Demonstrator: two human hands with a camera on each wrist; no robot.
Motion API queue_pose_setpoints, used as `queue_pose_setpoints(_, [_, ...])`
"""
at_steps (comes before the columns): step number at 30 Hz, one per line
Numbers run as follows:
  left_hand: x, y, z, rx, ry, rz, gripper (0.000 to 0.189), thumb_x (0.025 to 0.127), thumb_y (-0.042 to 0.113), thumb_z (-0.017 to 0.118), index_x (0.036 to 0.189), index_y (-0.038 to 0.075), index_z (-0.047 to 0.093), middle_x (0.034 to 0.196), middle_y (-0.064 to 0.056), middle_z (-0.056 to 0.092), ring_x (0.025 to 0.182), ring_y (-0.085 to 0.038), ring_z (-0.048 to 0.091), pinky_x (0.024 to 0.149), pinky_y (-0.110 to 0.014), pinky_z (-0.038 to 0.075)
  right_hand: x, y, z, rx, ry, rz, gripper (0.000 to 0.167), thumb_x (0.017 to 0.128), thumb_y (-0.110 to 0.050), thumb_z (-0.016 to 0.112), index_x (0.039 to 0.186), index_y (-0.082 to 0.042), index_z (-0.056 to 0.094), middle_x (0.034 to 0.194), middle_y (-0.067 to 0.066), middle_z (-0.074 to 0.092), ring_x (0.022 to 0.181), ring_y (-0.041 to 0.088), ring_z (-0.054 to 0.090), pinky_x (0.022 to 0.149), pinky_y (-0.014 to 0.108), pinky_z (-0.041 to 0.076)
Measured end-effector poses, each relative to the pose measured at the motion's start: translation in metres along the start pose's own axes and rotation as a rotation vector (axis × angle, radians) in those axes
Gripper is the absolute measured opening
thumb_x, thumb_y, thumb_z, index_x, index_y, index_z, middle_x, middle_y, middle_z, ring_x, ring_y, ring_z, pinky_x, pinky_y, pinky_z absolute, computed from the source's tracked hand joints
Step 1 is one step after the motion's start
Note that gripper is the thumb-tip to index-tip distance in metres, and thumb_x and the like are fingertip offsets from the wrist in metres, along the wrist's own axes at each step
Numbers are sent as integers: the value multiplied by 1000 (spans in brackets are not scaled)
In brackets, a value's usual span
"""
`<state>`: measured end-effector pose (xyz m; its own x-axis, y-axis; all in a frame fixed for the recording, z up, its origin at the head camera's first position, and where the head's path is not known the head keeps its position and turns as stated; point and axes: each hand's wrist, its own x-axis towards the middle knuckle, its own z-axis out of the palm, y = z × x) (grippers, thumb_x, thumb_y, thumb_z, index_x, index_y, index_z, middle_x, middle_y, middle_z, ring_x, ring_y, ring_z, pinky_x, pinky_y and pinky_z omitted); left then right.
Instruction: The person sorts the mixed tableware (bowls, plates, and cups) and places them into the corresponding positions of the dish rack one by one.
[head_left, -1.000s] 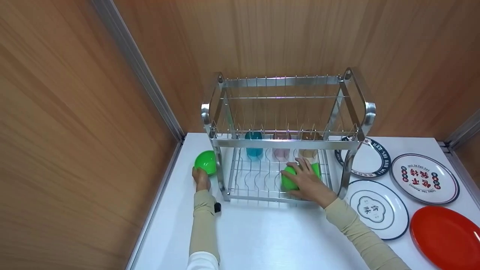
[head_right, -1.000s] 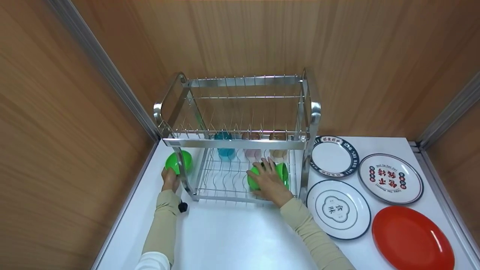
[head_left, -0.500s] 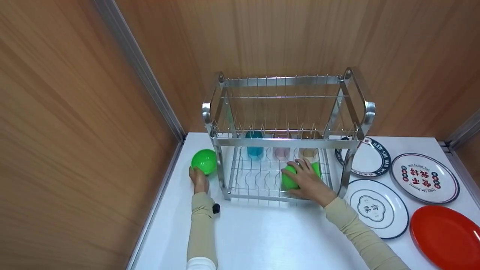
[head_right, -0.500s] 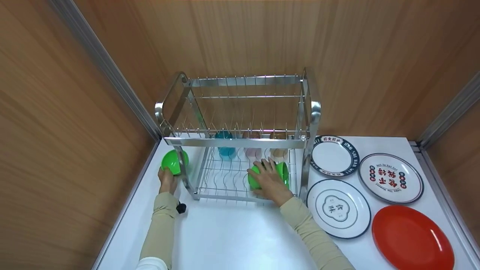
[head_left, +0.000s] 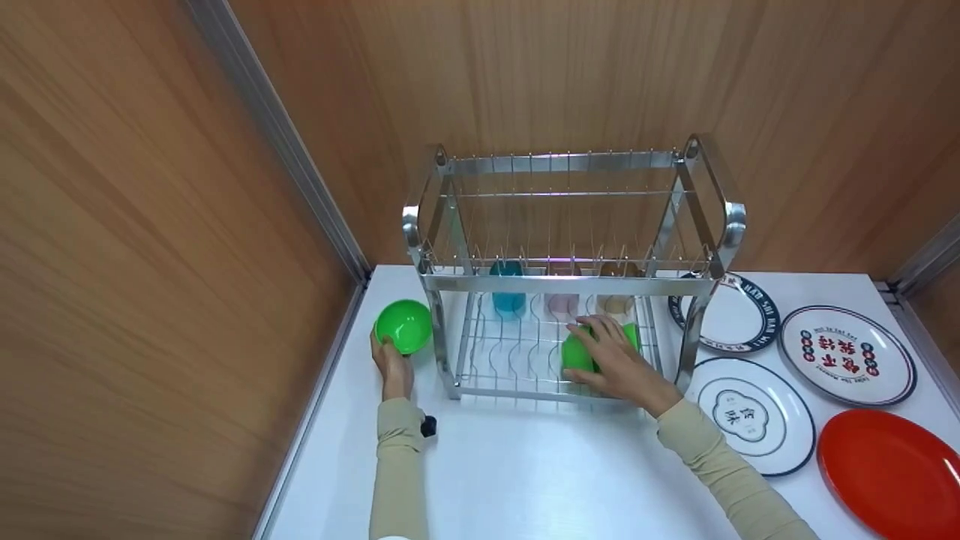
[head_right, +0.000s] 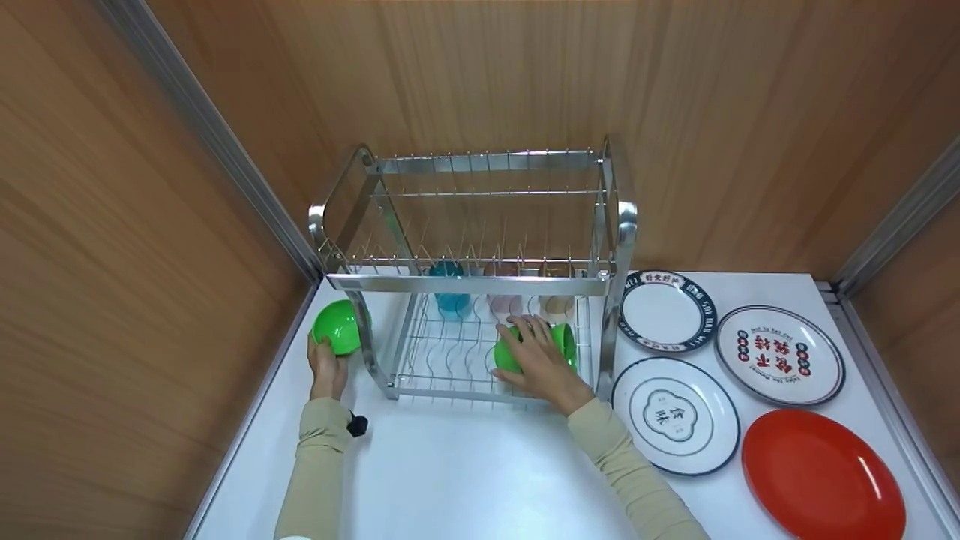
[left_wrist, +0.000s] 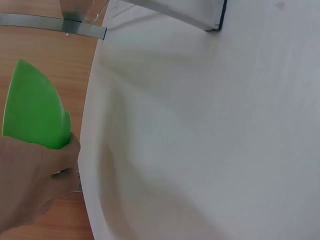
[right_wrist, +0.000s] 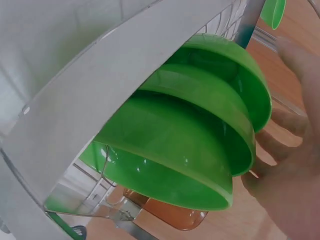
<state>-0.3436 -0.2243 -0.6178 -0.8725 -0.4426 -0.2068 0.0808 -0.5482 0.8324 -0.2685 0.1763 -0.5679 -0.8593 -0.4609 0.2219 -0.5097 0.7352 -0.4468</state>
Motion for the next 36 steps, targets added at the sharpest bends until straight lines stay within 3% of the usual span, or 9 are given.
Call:
queue_pose_setpoints(5, [-6,-2,-5,-29,2,52,49,111,7,20,160,11,23,161,-19,27,150,-33,29,122,-40,29,-4,-3,-1,40,14,-4,76,93,-46,76,155,-16,45,156,12,39,145,33,32,113,56,41])
queue_pose_setpoints(12, [-19,3,-13,-97,40,65,58,104,-3,20,160,11,23,162,-17,25,151,-31,27,123,-36,26,-9,-3,-1,92,75,-62,74,91,-36,80,153,-11,47,152,16,43,136,30,41,105,52,50])
queue_pose_setpoints(26, [-57,4,-30,-138,101,27,64,104,-2,23,165,19,17,167,-15,16,153,-31,21,125,-40,23,-19,-12,-2,244,68,-43,73,94,-38,77,154,-13,45,155,11,40,139,30,42,113,50,41])
queue_pose_setpoints(36, [-92,8,-30,-172,84,71,68,99,-6,24,164,15,20,167,-17,15,153,-36,20,125,-44,24,-23,-15,-1,285,104,-30,68,95,-38,75,153,-13,47,152,14,42,133,28,46,109,51,47])
